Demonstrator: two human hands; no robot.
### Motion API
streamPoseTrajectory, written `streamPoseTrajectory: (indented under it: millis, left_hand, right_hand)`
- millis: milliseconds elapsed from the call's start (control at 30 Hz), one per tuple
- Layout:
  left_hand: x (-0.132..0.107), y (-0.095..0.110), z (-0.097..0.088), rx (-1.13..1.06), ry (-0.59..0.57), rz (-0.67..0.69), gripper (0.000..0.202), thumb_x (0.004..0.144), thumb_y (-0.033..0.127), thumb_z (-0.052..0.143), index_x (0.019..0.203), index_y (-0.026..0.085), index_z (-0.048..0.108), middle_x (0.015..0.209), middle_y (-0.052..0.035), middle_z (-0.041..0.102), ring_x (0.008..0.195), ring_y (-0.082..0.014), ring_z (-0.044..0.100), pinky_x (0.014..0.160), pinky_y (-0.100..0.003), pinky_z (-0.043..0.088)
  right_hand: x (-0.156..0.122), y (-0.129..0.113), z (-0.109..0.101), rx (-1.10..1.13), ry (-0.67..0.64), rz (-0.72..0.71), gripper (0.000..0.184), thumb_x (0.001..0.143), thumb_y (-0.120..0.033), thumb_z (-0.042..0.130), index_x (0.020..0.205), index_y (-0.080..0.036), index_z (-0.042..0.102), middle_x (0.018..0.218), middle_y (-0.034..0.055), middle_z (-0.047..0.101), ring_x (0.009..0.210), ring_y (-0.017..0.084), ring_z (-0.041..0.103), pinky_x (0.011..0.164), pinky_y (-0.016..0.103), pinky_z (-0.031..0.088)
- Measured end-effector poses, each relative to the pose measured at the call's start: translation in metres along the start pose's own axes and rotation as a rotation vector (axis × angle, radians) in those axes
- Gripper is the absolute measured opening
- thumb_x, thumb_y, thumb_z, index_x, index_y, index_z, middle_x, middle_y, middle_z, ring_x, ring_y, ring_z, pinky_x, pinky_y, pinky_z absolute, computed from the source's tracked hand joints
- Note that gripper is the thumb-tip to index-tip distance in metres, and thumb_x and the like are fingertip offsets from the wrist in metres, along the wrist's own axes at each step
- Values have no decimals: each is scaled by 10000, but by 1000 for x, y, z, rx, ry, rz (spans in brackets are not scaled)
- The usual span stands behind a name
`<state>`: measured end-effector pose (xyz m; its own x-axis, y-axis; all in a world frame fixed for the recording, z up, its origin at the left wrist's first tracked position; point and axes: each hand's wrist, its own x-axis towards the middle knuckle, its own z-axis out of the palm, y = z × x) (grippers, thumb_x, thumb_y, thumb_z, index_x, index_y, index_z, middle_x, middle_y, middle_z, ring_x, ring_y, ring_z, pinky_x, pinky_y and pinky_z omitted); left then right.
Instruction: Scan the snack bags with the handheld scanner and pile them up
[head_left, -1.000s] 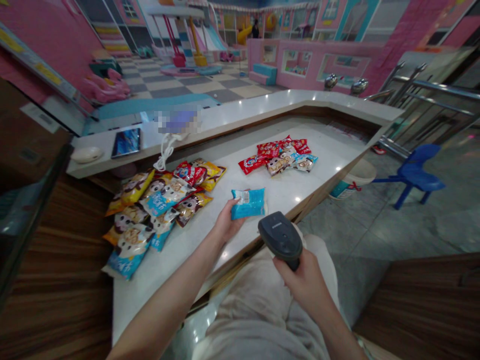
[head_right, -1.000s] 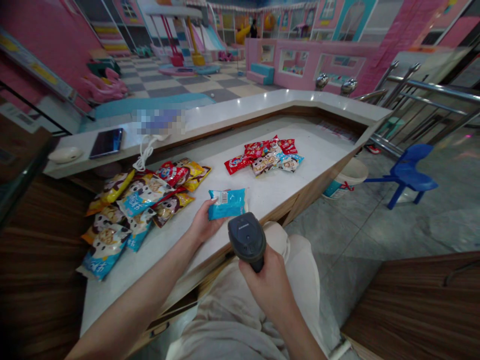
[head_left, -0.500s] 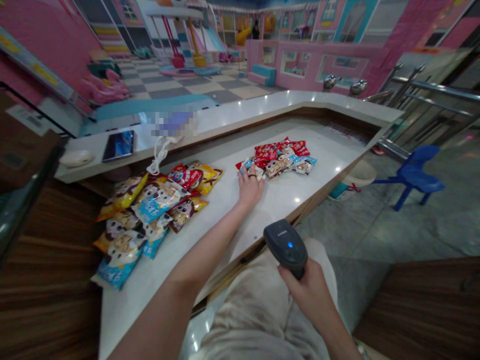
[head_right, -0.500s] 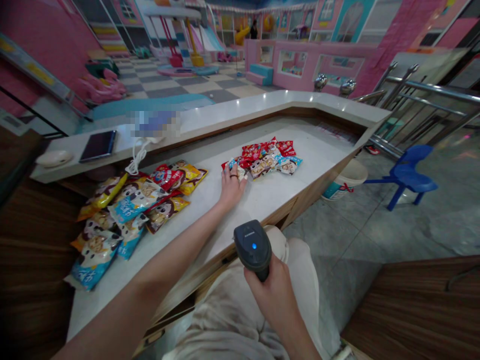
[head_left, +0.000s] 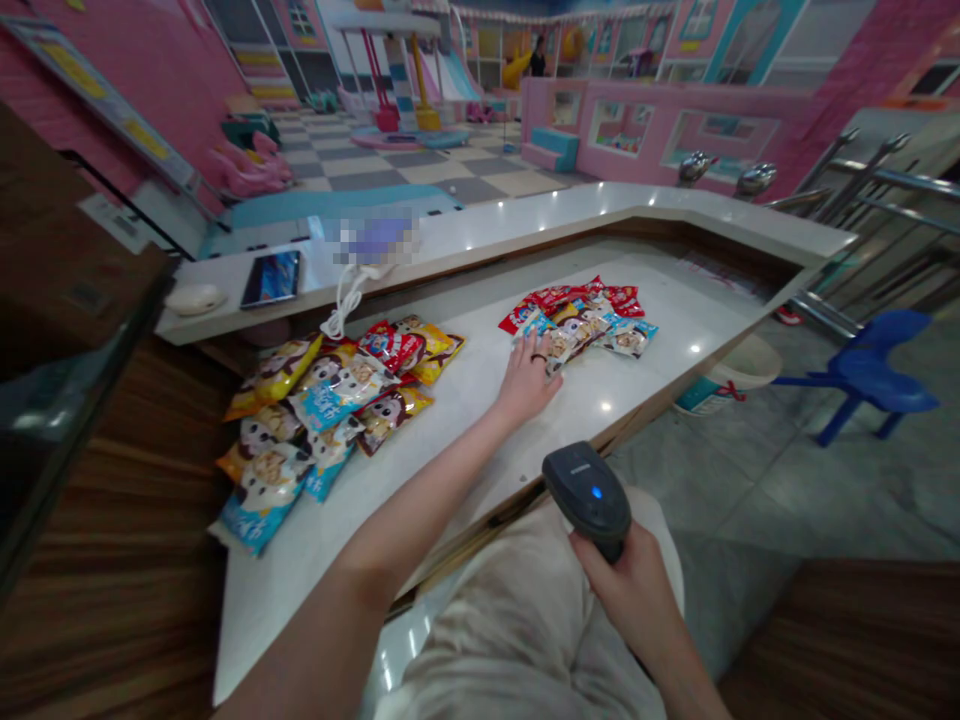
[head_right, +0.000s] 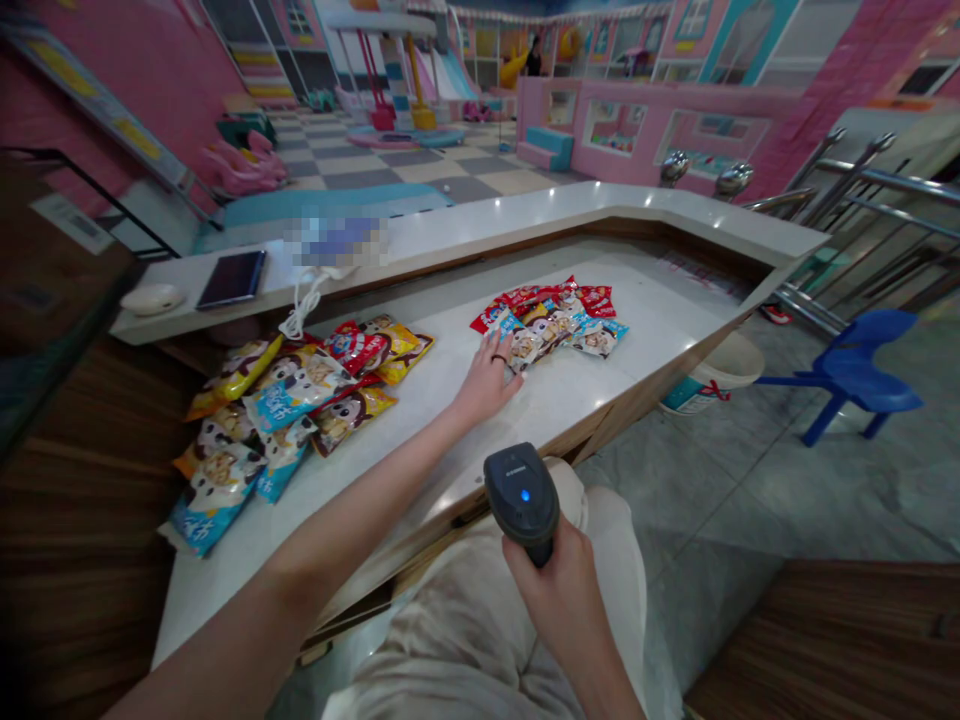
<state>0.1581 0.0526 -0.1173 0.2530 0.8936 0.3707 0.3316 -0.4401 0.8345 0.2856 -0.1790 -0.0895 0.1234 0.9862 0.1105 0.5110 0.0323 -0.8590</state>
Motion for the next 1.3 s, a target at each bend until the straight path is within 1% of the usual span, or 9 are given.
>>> streamPoseTrajectory:
  millis: [167,300,400,500,767,900,1033,1133,1300]
  left_hand:
    - [-82,31,-88,381,136,69,574,898,325,596,1445,183,495,1598,-134,343,1509,-331,218,1246,-498,84]
    - [-124,31,-159,825,347,-130,625,882,353,589,1470,194,448,1621,-128,290,1527,-374,106,1218,-598,78]
    - [-140,21,-191,999,385,-285,627,879,376,565,1451,141,463,1561,-187,375,1478,-406,245,1188,-591,193]
    - [-146,14,-204,1008,343,-320,572,894,374,533,1415,139,510,1468,-188,492,1382,-373,419,1149,-522,313]
    - [-135,30,-196,590,430,-310,478,942,446,504,1342,199,593,1300,-130,646,1249,-325,563,1103,-499,388]
    - [-125,34,-162,-150,405,-315,455,905,488,596,1269,217,626,1236,-64,693,1183,-248,619,1080,-409,448]
    - [-115,24,-118,-818,250,-611,380,896,403,640,1195,169,653,1113,-89,741,1018,-246,705,908,-402,574]
    - [-111,12,-93,-1020,166,-729,346,919,374,617,1183,155,655,1085,-99,750,902,-223,732,791,-359,613]
    - [-113,-5,-71,-1095,206,-681,362,873,418,691,1131,168,648,1016,-70,760,830,-186,735,784,-335,616]
  right_hand:
    - [-4,-2,3,8,-35,-14,176,792,-304,613,784,-157,709,682,42,734,638,232,683,585,267,527]
    - [-7,-7,7,27,-56,-36,177,796,-308,619,792,-155,709,701,45,740,658,231,682,614,274,533]
    - [-11,-13,11,33,-71,-33,183,801,-301,619,817,-151,722,703,48,743,667,235,682,619,279,536]
    - [-14,-17,13,42,-90,-25,206,805,-300,612,849,-139,732,683,55,741,668,244,682,599,283,534]
    - [-16,-15,10,32,-50,-13,204,786,-306,616,828,-140,726,736,63,752,693,249,686,646,301,540]
    - [-16,-16,12,46,-43,-6,194,787,-304,625,841,-148,728,758,61,760,706,248,689,657,298,539]
    - [-16,-17,14,64,-56,2,150,791,-282,622,807,-158,705,706,45,736,676,235,674,617,280,519]
    - [-15,-17,15,77,-67,20,125,801,-273,611,785,-167,677,682,41,722,680,235,672,590,271,503]
    - [-10,-14,15,88,-54,30,124,793,-276,612,781,-165,667,694,44,717,674,232,666,599,278,501]
